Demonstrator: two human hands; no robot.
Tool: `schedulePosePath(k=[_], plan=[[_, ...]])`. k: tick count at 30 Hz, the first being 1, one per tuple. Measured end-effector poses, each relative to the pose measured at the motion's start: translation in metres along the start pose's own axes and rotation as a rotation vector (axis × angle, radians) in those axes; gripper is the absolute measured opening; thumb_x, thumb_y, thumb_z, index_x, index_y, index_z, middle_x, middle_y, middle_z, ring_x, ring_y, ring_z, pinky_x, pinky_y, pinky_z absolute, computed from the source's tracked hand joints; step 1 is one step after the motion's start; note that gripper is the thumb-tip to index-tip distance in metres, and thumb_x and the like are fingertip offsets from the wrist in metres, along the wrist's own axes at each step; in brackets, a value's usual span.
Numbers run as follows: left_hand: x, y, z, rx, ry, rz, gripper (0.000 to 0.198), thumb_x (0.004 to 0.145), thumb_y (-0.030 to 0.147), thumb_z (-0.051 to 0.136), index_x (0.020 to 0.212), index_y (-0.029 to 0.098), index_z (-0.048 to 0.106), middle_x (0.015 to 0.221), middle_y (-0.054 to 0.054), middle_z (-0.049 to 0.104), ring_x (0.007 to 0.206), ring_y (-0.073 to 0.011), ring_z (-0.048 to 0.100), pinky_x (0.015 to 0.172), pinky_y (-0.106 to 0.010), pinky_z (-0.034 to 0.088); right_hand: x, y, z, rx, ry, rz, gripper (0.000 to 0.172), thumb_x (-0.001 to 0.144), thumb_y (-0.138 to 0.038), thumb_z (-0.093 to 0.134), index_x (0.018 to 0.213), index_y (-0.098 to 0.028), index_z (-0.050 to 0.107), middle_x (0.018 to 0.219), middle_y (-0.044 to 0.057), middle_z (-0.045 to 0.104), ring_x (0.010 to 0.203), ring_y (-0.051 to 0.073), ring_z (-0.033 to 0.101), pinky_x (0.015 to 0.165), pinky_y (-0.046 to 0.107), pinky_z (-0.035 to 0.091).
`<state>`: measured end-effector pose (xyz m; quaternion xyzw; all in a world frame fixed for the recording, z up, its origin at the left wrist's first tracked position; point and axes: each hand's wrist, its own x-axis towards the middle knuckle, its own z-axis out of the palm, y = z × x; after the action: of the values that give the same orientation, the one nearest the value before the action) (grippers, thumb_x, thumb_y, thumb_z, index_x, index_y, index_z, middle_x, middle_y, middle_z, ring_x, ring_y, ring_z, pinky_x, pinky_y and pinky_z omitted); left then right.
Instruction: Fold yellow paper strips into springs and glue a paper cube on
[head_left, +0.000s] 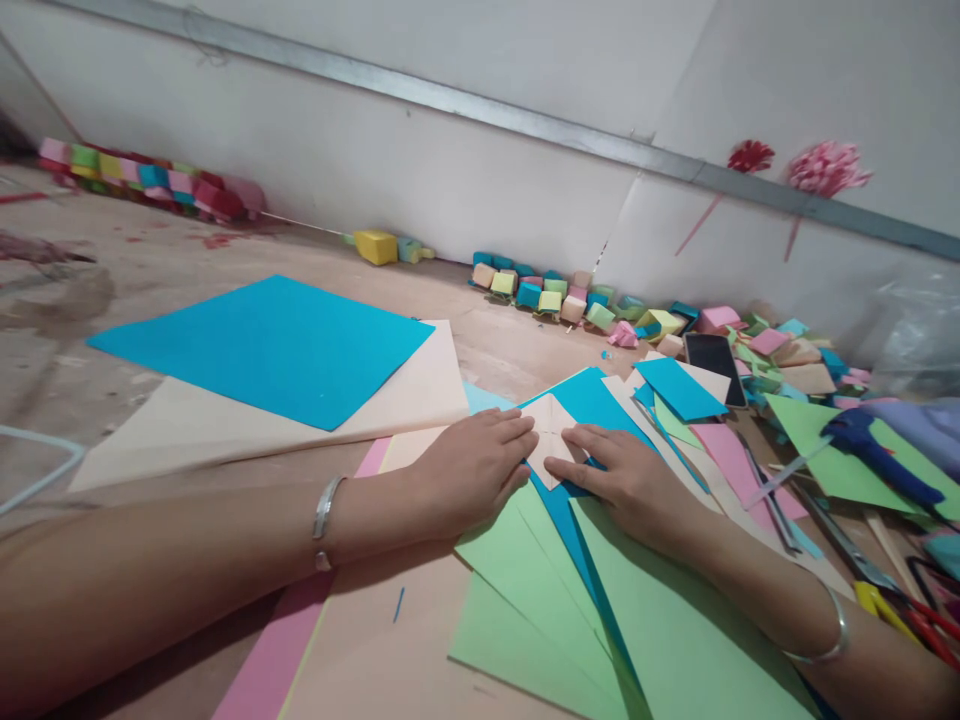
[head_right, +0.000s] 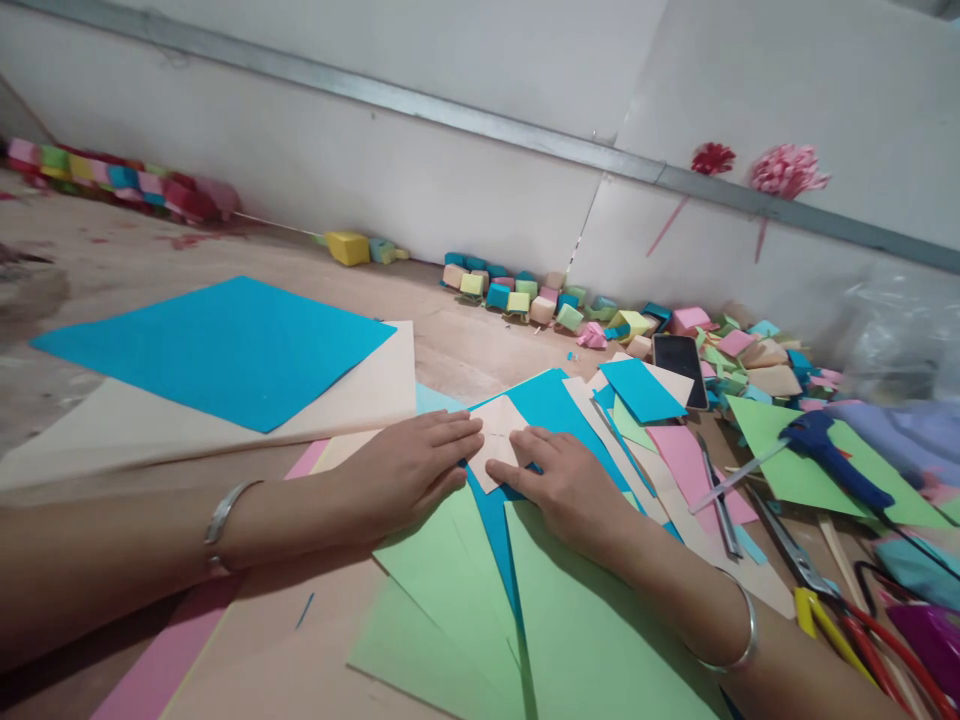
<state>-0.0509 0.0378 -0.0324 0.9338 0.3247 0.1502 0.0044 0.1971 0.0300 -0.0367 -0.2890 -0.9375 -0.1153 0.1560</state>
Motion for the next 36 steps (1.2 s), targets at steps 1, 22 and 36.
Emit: schedulePosePath(k=[1, 22, 36], plan=[[0.0, 0.0, 0.001, 0.002, 0.002, 0.004, 0.036, 0.098, 0.031, 0.038, 0.122, 0.013, 0.057, 0.128, -0.012, 0.061, 0.122, -0.0261, 0.053, 0.103, -0.042, 0.04, 0.0, 0.0, 0.0, 0.001, 0.004, -0.003, 0.037, 0.095, -0.011, 0.039, 0.12, -0.025, 0.062, 0.121, 0.015, 0.061, 0.114, 0.027, 0.057, 0.087, 0.043, 0.049], [0.003, 0.001, -0.009, -0.12, 0.09, 0.037, 0.018, 0.094, 0.022, 0.044, 0.091, 0.016, 0.061, 0.089, -0.008, 0.065, 0.088, -0.0205, 0.059, 0.074, -0.033, 0.045, 0.004, 0.003, -0.005, 0.067, -0.017, 0.03, 0.029, 0.095, -0.013, 0.04, 0.115, -0.016, 0.061, 0.122, 0.015, 0.064, 0.114, 0.025, 0.06, 0.092, 0.043, 0.049], [0.003, 0.001, -0.01, -0.101, 0.02, -0.025, 0.023, 0.092, 0.037, 0.053, 0.086, 0.016, 0.06, 0.096, -0.008, 0.063, 0.094, -0.0229, 0.058, 0.08, -0.035, 0.045, 0.002, 0.0, -0.006, -0.02, -0.003, -0.063, 0.029, 0.096, -0.013, 0.038, 0.11, -0.012, 0.063, 0.119, 0.02, 0.064, 0.111, 0.03, 0.062, 0.086, 0.046, 0.055]])
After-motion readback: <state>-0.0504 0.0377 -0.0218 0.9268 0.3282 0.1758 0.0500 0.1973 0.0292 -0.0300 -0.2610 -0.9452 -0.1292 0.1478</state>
